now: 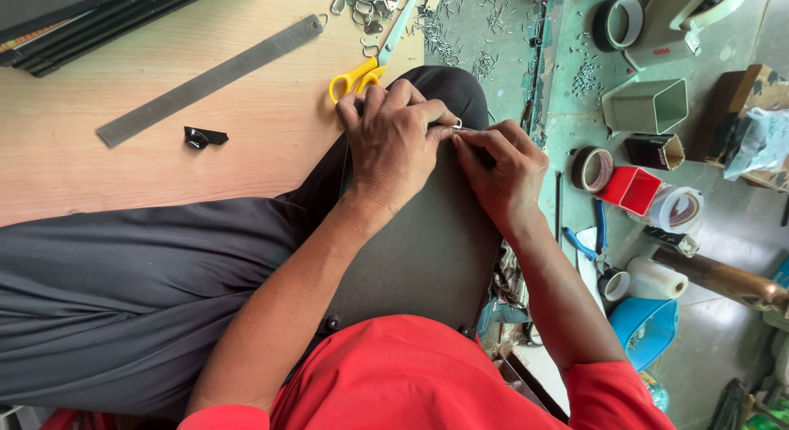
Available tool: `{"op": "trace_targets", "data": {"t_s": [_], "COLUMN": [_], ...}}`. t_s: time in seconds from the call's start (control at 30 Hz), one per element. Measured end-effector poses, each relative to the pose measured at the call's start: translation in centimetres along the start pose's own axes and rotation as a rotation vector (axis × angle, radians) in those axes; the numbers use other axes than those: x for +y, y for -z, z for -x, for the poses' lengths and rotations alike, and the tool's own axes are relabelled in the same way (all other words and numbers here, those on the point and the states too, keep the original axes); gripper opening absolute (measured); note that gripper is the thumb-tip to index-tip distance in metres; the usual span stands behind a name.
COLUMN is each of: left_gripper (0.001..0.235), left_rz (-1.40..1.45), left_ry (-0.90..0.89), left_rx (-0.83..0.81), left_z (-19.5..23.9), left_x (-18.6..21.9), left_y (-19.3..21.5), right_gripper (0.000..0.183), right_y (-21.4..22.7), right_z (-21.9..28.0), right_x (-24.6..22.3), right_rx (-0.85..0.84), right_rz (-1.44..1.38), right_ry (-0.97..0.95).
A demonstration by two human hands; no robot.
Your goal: The person sits on the floor with a photo frame on their lap and attaches metal hanging hardware to its back. They position a D-ring hanger, mark positions with a steel ruler, and drive screws using a cordless drill, then place the finished frame aside and pick up the next frame.
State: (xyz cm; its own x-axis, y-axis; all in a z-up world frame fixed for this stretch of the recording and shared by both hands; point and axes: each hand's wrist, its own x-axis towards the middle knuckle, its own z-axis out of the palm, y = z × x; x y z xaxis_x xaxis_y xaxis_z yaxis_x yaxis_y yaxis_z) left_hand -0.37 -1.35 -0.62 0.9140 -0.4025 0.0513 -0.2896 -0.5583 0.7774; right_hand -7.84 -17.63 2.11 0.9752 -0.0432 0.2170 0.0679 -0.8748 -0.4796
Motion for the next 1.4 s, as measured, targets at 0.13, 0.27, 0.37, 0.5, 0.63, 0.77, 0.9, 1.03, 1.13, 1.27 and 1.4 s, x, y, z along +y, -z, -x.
{"op": "trace_targets", "data": {"t_s": [0.13,0.27,0.37,0.5,0.63,0.77,0.9,1.03,1.13,1.27,1.4], "left_gripper": [0.011,0.012,0.014,0.017,0.019,0.015,0.015,0.013,0.015,0.014,0.018], "left_rz": [-0.007,0.001,-0.005,-0.001,-0.014,0.013,0.001,0.002,-0.003,0.007,0.007], "left_ry": [0.001,0.022,0.017,-0.015,0.011,0.014,0.014,-0.009,-0.007,0.018,0.001], "left_rx": [-0.015,-0.025,-0.033,-0.052,-0.031,-0.054,-0.051,-0.043,-0.033,-0.02,0.0], "left_z": [0.0,-0.1,-0.1,-0.2,0.0,-0.4,-0.3,-0.2,-0.1,0.1,-0.2], "left_x": [0.1,0.1,-0.1,-0.1,0.0,0.2,-0.1,0.0,0.1,0.0,0.2], "left_y": [0.2,0.6,0.6,0.4,0.7,0.8,0.5,0.6,0.5,0.2,0.1], "right_gripper": [0.017,0.03,0.024,0.04,0.042,0.03,0.017,0.018,0.027,0.03,0.038], "right_y": [0.8,3.1,3.4,0.7,-0.3,0.6,4.6,7.4,9.1,9.0,8.7], "right_z": [0.0,2.0,6.7,14.8,17.7,16.9,13.5,11.3,9.2,9.6,8.6], "right_x": [-0.4,2.4,8.1,13.1,12.2,11.9,7.8,3.2,0.5,0.2,0.5], "right_rx": [-0.003,0.094,0.202,-0.343,-0.355,-0.264,0.051,0.208,0.042,0.021,-0.168], "right_rz": [-0.023,-0.137,-0.126,0.29,0.45,0.355,-0.373,-0.276,0.073,0.177,0.382], "right_ry": [-0.03,-0.171,-0.265,-0.504,-0.326,-0.37,-0.803,-0.516,-0.225,-0.044,-0.141]}}
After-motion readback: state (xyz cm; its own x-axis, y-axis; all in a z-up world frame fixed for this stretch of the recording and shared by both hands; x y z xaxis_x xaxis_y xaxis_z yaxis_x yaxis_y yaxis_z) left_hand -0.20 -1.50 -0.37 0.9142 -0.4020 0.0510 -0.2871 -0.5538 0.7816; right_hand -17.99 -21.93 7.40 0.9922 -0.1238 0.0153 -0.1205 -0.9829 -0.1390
